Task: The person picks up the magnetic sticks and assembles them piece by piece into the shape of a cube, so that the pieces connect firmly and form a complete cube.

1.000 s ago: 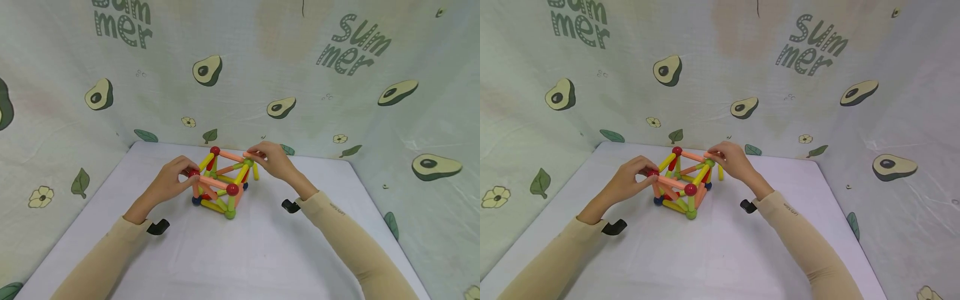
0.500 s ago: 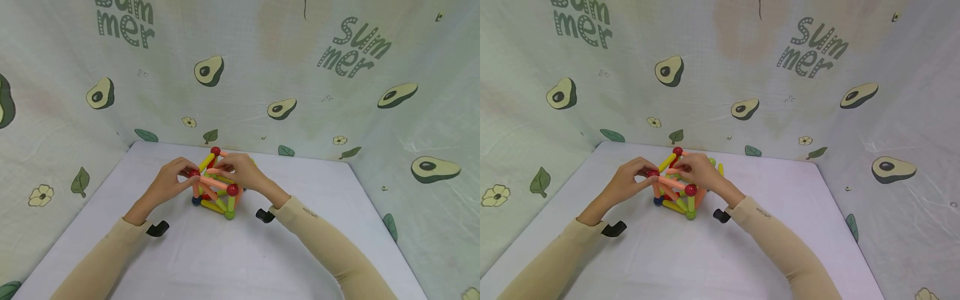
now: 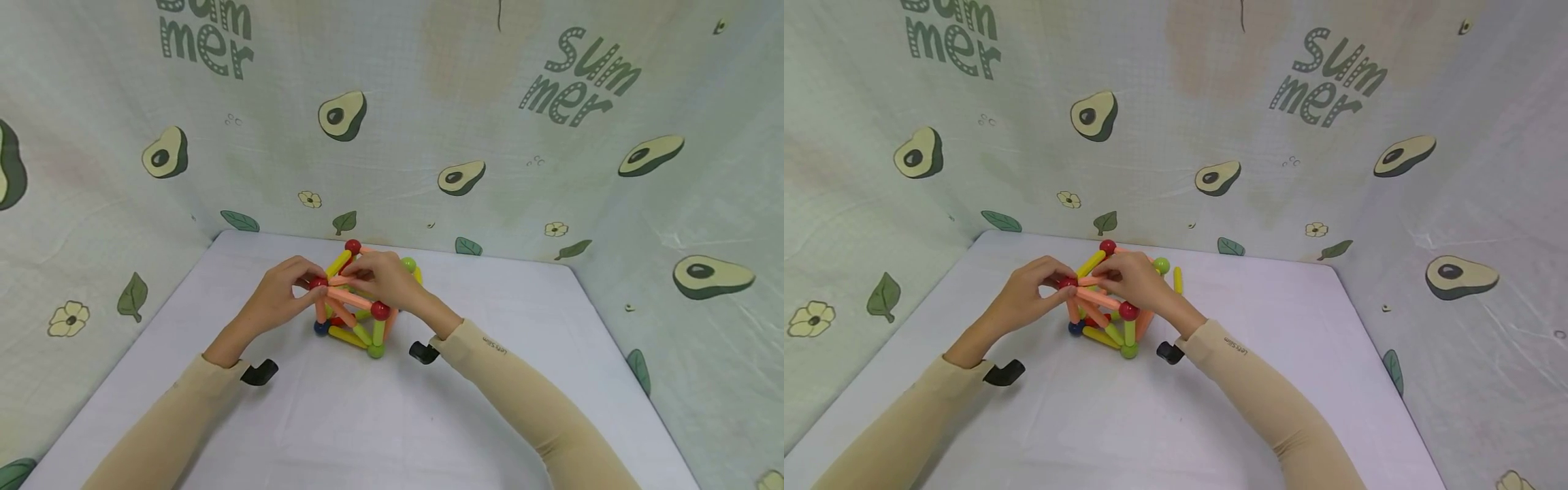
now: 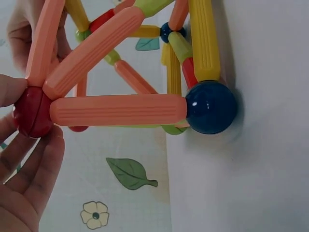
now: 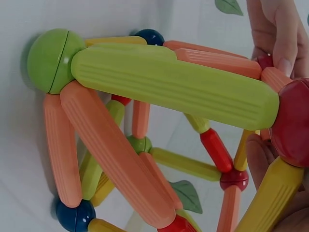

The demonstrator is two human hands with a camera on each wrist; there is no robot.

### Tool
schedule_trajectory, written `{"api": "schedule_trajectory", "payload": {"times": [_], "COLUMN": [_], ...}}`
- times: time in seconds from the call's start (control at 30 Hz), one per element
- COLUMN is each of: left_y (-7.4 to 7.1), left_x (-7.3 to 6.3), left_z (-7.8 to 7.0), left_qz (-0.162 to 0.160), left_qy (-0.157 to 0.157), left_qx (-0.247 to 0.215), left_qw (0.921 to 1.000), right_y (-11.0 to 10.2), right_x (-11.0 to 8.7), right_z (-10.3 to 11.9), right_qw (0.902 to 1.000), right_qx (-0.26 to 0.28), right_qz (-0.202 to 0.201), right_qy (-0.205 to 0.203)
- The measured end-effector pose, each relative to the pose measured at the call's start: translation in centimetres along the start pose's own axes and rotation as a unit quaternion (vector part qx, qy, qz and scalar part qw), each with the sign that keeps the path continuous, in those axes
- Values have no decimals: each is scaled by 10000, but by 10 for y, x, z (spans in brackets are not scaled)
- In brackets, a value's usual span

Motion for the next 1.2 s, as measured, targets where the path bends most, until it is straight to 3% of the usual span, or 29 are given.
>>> {"api": "schedule_trajectory", "payload": {"times": [0.17, 0.47, 0.7, 0.97, 1.1, 1.2], "left_y": [3, 8, 10, 9, 6, 5], "left_x": [6, 18, 19, 17, 16, 16], "left_z": [-7, -20, -19, -13, -10, -8], "left_qz": [-68, -1, 111, 99, 67, 53], "left_qy": [-75, -729, -943, -995, -1037, -1064], "left_qx": [228, 567, 498, 427, 400, 342], "left_qw": [9997, 9957, 9942, 9941, 9938, 9937], "right_y": [0, 0, -24, -67, -71, -67], "right_x": [-1, -2, -16, -49, -65, -76], "right_z": [-3, -5, -14, -56, -81, -99], "right_qw": [9997, 9989, 9990, 9902, 9883, 9883], "right_qx": [196, 330, -144, -560, -699, -849], "right_qz": [-91, -132, -283, -953, -834, -471], "right_qy": [142, 291, 320, 848, 1069, 1176]}}
Point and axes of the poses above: each hand's wrist, its own x-axis towards the middle knuckle, its own y-axis out of the palm, z = x × y, the point moved 3 cm from there along x, towards the middle knuckle, and after that the axes turned 11 degrees about -y, right-handed, at the moved point
